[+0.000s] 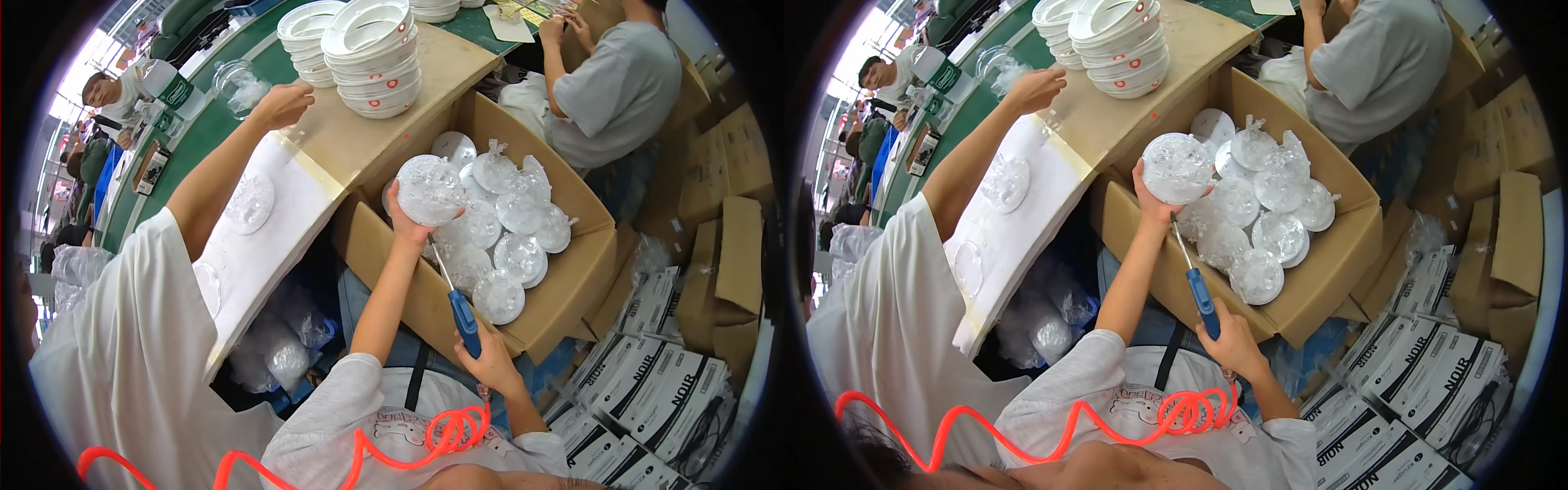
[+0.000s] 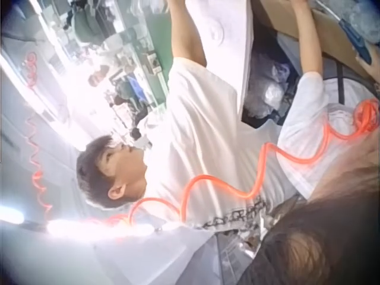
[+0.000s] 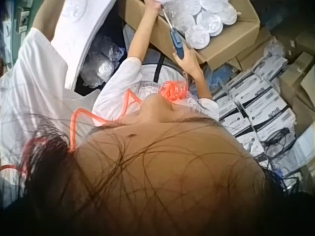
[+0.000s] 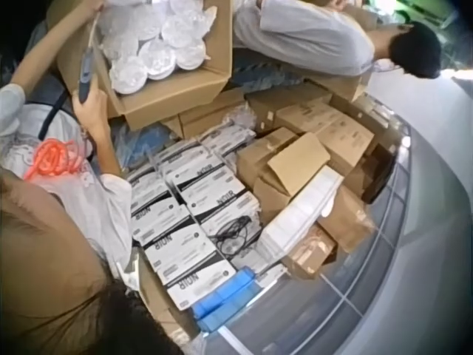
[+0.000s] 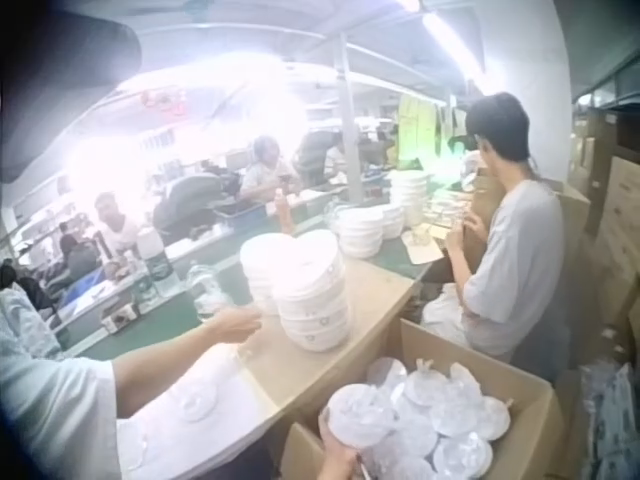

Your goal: Clean and assemble plastic lighting components using an air duster and scissors at a factory workbench.

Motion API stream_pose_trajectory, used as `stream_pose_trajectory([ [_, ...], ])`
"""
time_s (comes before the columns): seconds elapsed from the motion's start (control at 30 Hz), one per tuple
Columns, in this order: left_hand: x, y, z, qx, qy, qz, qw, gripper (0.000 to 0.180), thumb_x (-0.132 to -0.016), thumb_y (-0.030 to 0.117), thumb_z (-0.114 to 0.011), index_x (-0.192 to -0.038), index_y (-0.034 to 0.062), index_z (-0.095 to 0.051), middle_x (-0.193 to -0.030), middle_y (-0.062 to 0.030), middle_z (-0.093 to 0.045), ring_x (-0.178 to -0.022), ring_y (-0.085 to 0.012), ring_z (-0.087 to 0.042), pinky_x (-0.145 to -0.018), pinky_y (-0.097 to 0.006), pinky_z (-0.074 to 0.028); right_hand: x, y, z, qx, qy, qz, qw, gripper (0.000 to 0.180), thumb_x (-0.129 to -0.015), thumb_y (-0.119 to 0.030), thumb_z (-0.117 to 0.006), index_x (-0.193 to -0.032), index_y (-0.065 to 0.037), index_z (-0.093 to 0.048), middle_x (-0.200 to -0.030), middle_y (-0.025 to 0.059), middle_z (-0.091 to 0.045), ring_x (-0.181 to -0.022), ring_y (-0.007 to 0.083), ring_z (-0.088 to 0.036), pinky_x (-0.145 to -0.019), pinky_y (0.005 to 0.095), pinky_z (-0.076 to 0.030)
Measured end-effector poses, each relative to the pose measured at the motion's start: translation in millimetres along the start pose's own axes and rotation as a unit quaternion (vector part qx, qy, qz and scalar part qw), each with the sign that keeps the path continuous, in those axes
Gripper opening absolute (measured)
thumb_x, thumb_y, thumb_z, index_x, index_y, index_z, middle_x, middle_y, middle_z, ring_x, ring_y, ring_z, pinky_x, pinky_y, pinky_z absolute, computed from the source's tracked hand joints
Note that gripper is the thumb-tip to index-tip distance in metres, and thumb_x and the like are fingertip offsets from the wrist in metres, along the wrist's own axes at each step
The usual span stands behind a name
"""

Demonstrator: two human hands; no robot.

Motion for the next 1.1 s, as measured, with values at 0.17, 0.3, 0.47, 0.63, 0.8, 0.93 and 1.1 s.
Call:
stream_pose_trajectory([
  [0.17,-9,1,-3,-0.022,-0.028,0.021,0.999,0.072,-0.073,0.055,-0.048,-0.132,0.0161,-0.038,-0.134,-0.0132,-0.039,-0.118,-0.0412,-0.040,-0.086,-0.068,-0.033,9,18,15,-0.046,0.028,-0.030,0.998,0.022,-0.077,-0.008,-0.058,-0.097,-0.001,-0.052,-0.070,0.0097,-0.057,-0.063,0.0222,-0.057,-0.060,0.0317,-0.045],
  [0.3,-15,8,1,-0.073,-0.008,0.011,0.997,0.076,-0.071,0.055,-0.051,-0.133,0.0129,-0.036,-0.136,-0.0162,-0.035,-0.120,-0.0450,-0.036,-0.086,-0.074,-0.027,23,21,26,-0.079,0.069,-0.016,0.994,0.020,-0.077,-0.004,-0.058,-0.096,0.000,-0.053,-0.070,0.0038,-0.055,-0.061,0.0106,-0.054,-0.058,0.0250,-0.043],
  [0.47,-29,26,0,-0.118,-0.024,0.050,0.991,0.077,-0.070,0.055,-0.053,-0.133,0.0142,-0.036,-0.137,-0.0157,-0.033,-0.122,-0.0441,-0.033,-0.087,-0.075,-0.025,35,26,45,-0.123,0.085,-0.074,0.986,0.022,-0.074,-0.007,-0.058,-0.095,0.000,-0.055,-0.070,0.0114,-0.058,-0.062,0.0201,-0.058,-0.062,0.0304,-0.045],
  [0.63,-34,32,7,-0.130,-0.040,0.090,0.987,0.076,-0.070,0.052,-0.055,-0.132,0.0124,-0.037,-0.135,-0.0157,-0.036,-0.121,-0.0423,-0.035,-0.089,-0.072,-0.027,32,20,56,-0.066,0.053,-0.032,0.996,0.023,-0.075,-0.009,-0.058,-0.096,-0.001,-0.054,-0.069,0.0130,-0.057,-0.060,0.0220,-0.056,-0.060,0.0327,-0.045],
  [0.8,-30,31,16,-0.132,-0.014,0.097,0.986,0.072,-0.071,0.050,-0.055,-0.130,0.0116,-0.039,-0.134,-0.0161,-0.039,-0.119,-0.0424,-0.037,-0.087,-0.074,-0.026,25,7,67,-0.032,0.050,0.014,0.998,0.025,-0.074,-0.012,-0.058,-0.097,-0.002,-0.054,-0.068,0.0152,-0.058,-0.060,0.0292,-0.059,-0.059,0.0358,-0.045],
  [0.93,-31,24,12,-0.095,-0.027,0.123,0.987,0.072,-0.071,0.049,-0.055,-0.130,0.0120,-0.039,-0.134,-0.0163,-0.038,-0.119,-0.0426,-0.037,-0.086,-0.075,-0.027,18,4,75,0.006,0.023,-0.024,0.999,0.023,-0.074,-0.009,-0.059,-0.095,-0.002,-0.056,-0.065,0.0057,-0.055,-0.059,0.0127,-0.053,-0.058,0.0280,-0.043],
  [1.1,-28,29,15,-0.125,-0.012,0.102,0.987,0.073,-0.071,0.050,-0.055,-0.131,0.0119,-0.038,-0.134,-0.0159,-0.038,-0.119,-0.0423,-0.038,-0.087,-0.075,-0.027,14,-3,85,0.016,0.030,-0.011,0.999,0.024,-0.073,-0.011,-0.058,-0.095,-0.002,-0.054,-0.068,0.0155,-0.057,-0.061,0.0271,-0.060,-0.059,0.0341,-0.045],
])
Point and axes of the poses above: each hand's wrist, its own x-axis away from the middle knuckle, its own z-axis out of the back of the hand, y = z × x, the point moved 6 cm from there along -x, towards the middle knuckle
